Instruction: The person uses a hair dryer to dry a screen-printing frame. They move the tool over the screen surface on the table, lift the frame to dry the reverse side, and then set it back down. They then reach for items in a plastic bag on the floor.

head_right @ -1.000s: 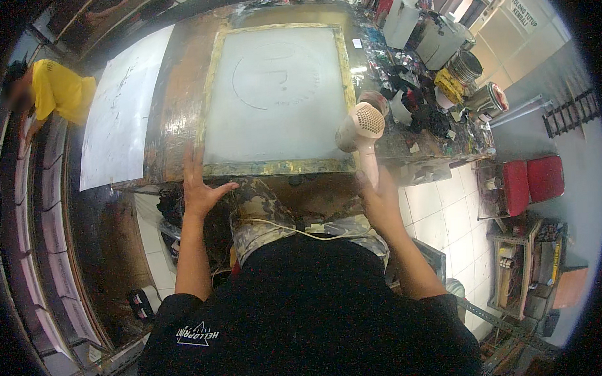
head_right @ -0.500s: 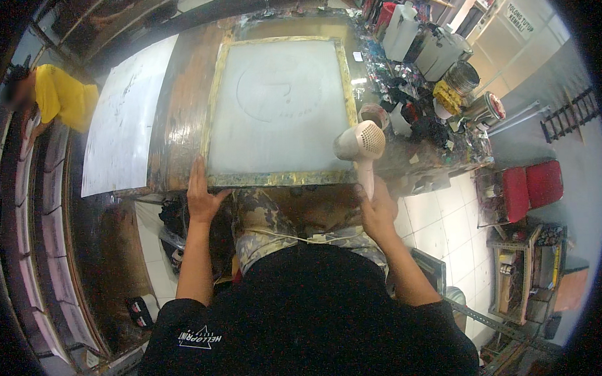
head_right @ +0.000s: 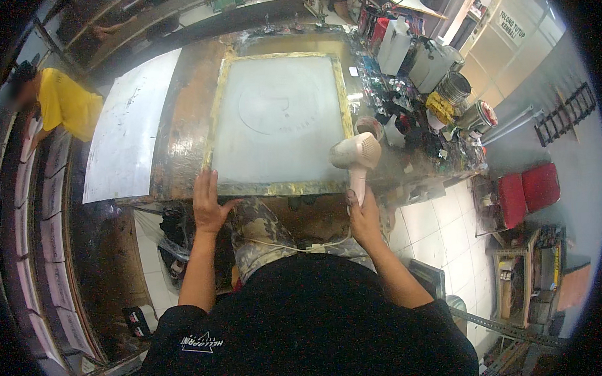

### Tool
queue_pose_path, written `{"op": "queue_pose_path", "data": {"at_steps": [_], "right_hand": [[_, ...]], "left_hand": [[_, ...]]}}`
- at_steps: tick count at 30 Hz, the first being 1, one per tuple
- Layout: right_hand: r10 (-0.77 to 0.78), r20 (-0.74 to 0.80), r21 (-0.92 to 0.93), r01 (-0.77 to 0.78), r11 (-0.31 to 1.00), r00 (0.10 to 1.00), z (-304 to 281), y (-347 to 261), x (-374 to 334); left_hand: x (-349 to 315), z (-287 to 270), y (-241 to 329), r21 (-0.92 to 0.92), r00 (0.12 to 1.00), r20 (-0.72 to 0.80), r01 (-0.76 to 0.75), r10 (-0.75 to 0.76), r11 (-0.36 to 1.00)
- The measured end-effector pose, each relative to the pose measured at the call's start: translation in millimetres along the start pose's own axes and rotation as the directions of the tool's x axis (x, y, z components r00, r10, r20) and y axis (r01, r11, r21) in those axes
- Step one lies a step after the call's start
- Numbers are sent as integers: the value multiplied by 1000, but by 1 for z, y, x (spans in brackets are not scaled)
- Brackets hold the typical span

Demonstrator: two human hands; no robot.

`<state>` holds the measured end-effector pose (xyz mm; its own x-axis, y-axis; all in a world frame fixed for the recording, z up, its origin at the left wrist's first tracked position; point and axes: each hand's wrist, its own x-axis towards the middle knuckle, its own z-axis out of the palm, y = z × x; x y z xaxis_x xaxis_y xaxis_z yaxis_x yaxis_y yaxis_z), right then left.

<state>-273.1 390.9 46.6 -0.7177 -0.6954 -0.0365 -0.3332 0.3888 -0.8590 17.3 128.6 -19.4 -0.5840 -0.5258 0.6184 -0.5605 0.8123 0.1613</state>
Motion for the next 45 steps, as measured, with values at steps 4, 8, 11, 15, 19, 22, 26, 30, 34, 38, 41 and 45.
{"op": "queue_pose_path", "data": {"at_steps": [4,8,11,15,19,22,26,30,34,38,41,45], "right_hand": [[-40,-46,183,48,982,998,-2,2,-1],[-48,6,181,46,982,999,-22,-28,-16],[-89,-97,186,106,977,991,-38,-63,-24],[-405,-263,580,479,659,876,-57,-99,-12],[-323,-369,660,490,569,872,-58,-107,-14],[-449,-344,194,531,825,824,-60,-91,-9],[-537,-90,594,478,647,839,-29,-126,-3],[-526,217,660,274,700,822,18,-133,9],[-521,355,671,176,720,776,72,-165,17],[-615,342,572,362,736,710,129,-187,27],[-688,325,598,422,681,649,163,-198,11],[-748,340,655,427,623,570,198,-190,-2]], "left_hand": [[4,-7,-2,49,998,-34,-43,45,998],[18,-26,-8,93,989,-97,-102,111,990],[30,-47,-20,152,959,-227,-138,171,979],[79,-90,-18,314,899,-373,-112,231,943],[144,-155,2,365,874,-441,-35,206,930],[183,-193,10,346,874,-468,49,127,937],[194,-235,21,267,851,-522,238,-67,934],[172,-255,8,162,782,-554,438,-286,884],[124,-251,-8,65,717,-596,491,-361,869],[75,-241,-9,-28,677,-553,568,-487,822],[47,-235,-6,-99,648,-540,585,-538,805],[22,-223,5,-78,619,-561,621,-549,780]]}}
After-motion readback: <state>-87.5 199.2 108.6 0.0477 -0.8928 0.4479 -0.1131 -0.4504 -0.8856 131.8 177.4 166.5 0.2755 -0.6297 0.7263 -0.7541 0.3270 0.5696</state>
